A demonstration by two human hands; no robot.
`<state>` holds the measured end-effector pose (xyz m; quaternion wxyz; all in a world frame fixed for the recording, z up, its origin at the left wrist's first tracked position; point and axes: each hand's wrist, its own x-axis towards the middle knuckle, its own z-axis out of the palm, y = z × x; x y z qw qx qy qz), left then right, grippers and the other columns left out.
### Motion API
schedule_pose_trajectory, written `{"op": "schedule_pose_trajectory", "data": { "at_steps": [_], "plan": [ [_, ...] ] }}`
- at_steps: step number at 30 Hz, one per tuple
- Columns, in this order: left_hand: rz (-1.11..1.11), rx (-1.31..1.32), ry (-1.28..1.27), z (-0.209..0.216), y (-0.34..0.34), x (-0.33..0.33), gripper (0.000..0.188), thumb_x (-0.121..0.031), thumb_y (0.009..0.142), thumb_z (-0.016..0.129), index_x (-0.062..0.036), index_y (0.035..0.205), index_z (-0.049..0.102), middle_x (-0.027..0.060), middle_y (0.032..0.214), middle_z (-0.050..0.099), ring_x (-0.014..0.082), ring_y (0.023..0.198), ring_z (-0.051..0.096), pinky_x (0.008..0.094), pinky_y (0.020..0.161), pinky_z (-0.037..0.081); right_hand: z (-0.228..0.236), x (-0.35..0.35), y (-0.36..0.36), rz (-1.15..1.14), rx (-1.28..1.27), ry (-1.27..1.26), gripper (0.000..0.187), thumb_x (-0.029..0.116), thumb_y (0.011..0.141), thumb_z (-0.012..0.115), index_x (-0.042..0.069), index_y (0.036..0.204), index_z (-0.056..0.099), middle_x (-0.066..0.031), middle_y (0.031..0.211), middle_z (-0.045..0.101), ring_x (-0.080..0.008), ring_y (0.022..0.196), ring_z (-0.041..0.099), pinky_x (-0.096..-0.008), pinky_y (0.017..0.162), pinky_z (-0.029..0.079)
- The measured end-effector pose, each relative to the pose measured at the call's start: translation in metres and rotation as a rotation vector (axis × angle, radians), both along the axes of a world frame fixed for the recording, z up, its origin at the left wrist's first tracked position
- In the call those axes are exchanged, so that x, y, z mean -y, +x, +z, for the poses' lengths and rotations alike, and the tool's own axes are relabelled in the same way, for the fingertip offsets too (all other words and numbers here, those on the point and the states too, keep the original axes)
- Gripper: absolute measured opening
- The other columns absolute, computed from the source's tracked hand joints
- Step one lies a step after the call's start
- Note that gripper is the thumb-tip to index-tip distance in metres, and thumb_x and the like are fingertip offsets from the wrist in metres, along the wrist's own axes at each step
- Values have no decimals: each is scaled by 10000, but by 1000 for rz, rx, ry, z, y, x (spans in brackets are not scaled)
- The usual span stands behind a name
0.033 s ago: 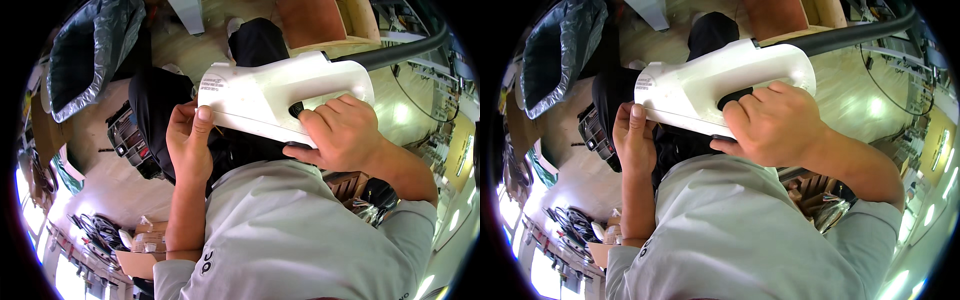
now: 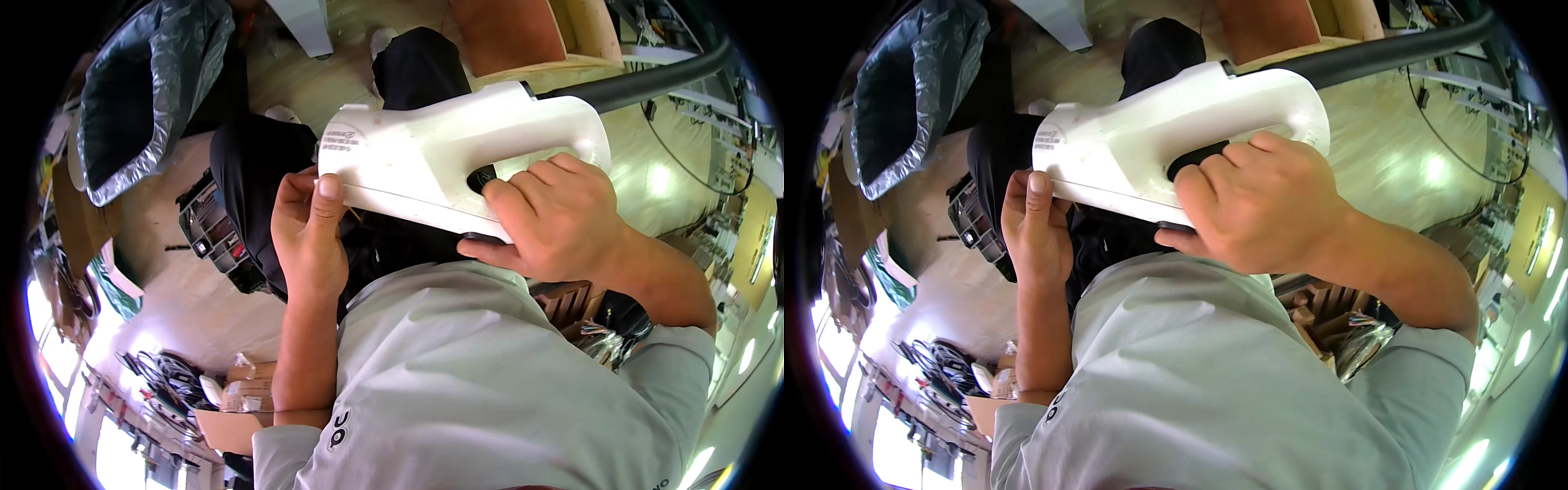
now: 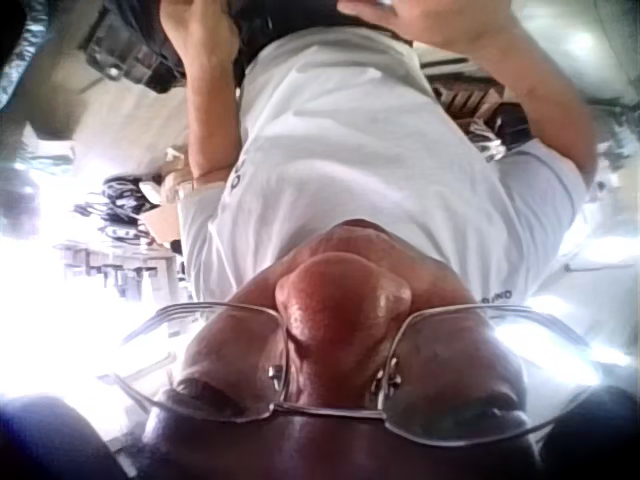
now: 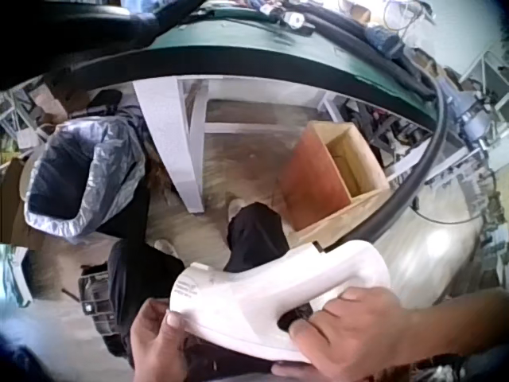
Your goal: The person disassembles a white EV charger plug by removing screws from the housing and handle using a manual hex key and a power drill, then separating the two halves of the casing to reveal internal wiring.
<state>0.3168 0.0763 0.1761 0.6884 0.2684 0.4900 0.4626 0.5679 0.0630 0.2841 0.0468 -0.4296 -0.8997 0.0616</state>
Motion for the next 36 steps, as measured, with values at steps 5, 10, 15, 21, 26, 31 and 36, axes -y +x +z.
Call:
{"op": "schedule_pose_trajectory", "data": {
  "at_steps": [5,10,15,21,26,31,36],
  "plan": [
    [68,-3,-94,2,11,-9,370,-286,981,604,22,1173,529,134,1148,625,214,1059,617,377,953,497,-19,2,-2,-56,-89,186,431,420,686,776,44,738,571,-1,585,446,-155,508,429,-280,499,305],
    [97,12,-182,9,28,-29,351,-292,968,626,16,1111,538,111,1057,654,191,959,651,326,857,539,-31,-1,-3,-75,-173,311,394,400,938,555,25,839,626,-18,658,519,-171,595,512,-301,611,447],
    [35,44,-148,-2,27,-44,441,-315,987,583,43,1236,521,145,1212,622,242,1122,614,390,990,493,-30,-2,24,-206,-382,372,391,439,970,528,63,976,635,-72,928,657,-234,882,629,-396,855,508],
    [-127,-88,-172,-12,23,-60,625,-477,1025,398,-18,1449,375,185,1416,487,314,1280,510,454,1070,422,-45,1,66,-335,-431,534,347,381,957,590,59,1079,623,-113,1064,687,-278,991,644,-430,888,511],
    [-102,-64,-214,-19,25,-65,620,-471,1026,402,4,1426,394,184,1384,513,323,1255,524,451,1068,417,-63,6,65,-357,-528,556,280,300,942,625,53,1074,620,-133,1081,686,-288,992,645,-435,888,521],
    [-54,-144,-258,-14,28,-69,621,-481,1028,396,34,1366,465,183,1297,580,303,1185,582,401,1014,471,-76,14,79,-380,-797,480,295,239,931,622,-13,1078,578,-188,1037,651,-328,969,632,-428,886,524],
    [-72,-76,-304,-12,23,-75,618,-486,1030,383,33,1348,491,181,1270,602,300,1140,612,394,982,500,-93,8,75,-927,-1465,122,398,263,943,596,-47,1175,504,-176,1096,586,-270,980,583,-393,907,485]
  ]
}}
